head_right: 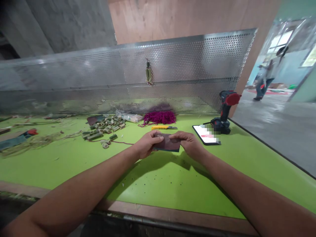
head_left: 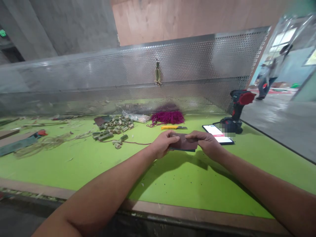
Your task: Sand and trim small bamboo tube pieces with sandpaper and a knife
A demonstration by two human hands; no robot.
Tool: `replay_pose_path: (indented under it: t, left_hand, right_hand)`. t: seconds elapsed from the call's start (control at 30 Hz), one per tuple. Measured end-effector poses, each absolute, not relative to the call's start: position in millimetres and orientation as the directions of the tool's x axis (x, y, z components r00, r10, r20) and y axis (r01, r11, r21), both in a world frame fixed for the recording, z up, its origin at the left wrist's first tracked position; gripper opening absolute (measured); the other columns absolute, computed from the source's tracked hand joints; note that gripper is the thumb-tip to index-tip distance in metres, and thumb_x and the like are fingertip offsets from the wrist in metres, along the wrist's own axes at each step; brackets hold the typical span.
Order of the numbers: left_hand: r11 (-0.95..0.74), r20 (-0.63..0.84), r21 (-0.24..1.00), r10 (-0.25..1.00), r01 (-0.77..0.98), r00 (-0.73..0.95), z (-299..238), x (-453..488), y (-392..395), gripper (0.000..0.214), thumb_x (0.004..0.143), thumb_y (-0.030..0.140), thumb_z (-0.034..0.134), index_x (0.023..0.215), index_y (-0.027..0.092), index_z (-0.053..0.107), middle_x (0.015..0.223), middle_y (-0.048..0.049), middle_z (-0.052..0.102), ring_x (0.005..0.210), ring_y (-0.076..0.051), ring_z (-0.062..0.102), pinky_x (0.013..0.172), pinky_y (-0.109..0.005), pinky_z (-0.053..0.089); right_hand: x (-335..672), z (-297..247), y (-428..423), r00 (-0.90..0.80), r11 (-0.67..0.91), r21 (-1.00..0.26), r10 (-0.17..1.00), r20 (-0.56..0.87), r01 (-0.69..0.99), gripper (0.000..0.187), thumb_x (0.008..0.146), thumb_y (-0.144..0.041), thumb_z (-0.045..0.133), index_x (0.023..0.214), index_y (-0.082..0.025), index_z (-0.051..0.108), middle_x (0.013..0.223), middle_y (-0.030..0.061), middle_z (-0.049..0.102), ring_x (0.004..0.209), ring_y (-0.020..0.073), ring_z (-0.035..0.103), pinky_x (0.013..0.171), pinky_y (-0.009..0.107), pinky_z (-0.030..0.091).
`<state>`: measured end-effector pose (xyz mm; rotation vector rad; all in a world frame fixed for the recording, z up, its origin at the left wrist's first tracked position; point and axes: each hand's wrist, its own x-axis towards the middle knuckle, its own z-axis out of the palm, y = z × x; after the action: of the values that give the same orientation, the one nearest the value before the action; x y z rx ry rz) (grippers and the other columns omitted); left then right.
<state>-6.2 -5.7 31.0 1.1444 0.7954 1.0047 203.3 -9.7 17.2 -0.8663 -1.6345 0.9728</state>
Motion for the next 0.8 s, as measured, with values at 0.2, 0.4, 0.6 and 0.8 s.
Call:
replay_pose_path:
  t: [0.2, 0.4, 0.6, 0.8]
  left_hand:
    - [-0.071, 0.113, 0.973, 0.976, -0.218, 0.184, 26, -6, 1, 0.025, 0.074, 0.020, 0.070, 0.094, 0.019, 0.055, 0.082, 0.0007, 0.063, 0.068, -0.010, 0.058, 0.059, -0.020, 0.044]
    - [-0.082, 0.129, 0.979, 0.958, -0.189, 0.256, 22, 0, -4, 0.026, 0.074, 0.028, 0.073, 0.090, 0.019, 0.054, 0.081, 0.0014, 0.061, 0.066, -0.009, 0.055, 0.060, -0.020, 0.041]
    - [-0.085, 0.077, 0.996, 0.956, 0.014, 0.284, 22, -1, -8, 0.021, 0.077, 0.034, 0.068, 0.076, 0.018, 0.054, 0.056, 0.0058, 0.044, 0.045, -0.006, 0.034, 0.046, -0.022, 0.024]
    - [-0.170, 0.122, 0.977, 0.941, 0.130, 0.315, 20, 1, -9, 0.025, 0.075, 0.036, 0.070, 0.072, 0.018, 0.052, 0.057, 0.0063, 0.042, 0.049, -0.007, 0.032, 0.049, -0.022, 0.025]
  right_hand:
    - [199, 23, -13, -0.235, 0.068, -0.942, 0.960, 0.151, -0.328, 0.035, 0.081, -0.041, 0.066, 0.115, -0.033, 0.064, 0.112, 0.0058, 0.073, 0.106, 0.0285, 0.065, 0.093, 0.054, 0.050]
    - [188, 13, -8, -0.160, 0.066, -0.961, 0.981, 0.112, -0.270, 0.029, 0.073, -0.039, 0.080, 0.094, -0.024, 0.068, 0.103, 0.0056, 0.074, 0.102, 0.0253, 0.067, 0.091, 0.045, 0.054]
    - [189, 10, -2, 0.045, 0.143, -0.935, 0.990, 0.136, -0.326, 0.029, 0.066, -0.027, 0.084, 0.087, -0.024, 0.064, 0.085, -0.0003, 0.072, 0.088, 0.0198, 0.069, 0.080, 0.036, 0.059]
    - [187, 12, -5, 0.071, 0.123, -0.917, 0.992, 0.104, -0.381, 0.037, 0.058, -0.031, 0.089, 0.088, -0.023, 0.068, 0.083, 0.0004, 0.073, 0.082, 0.0192, 0.068, 0.075, 0.034, 0.058]
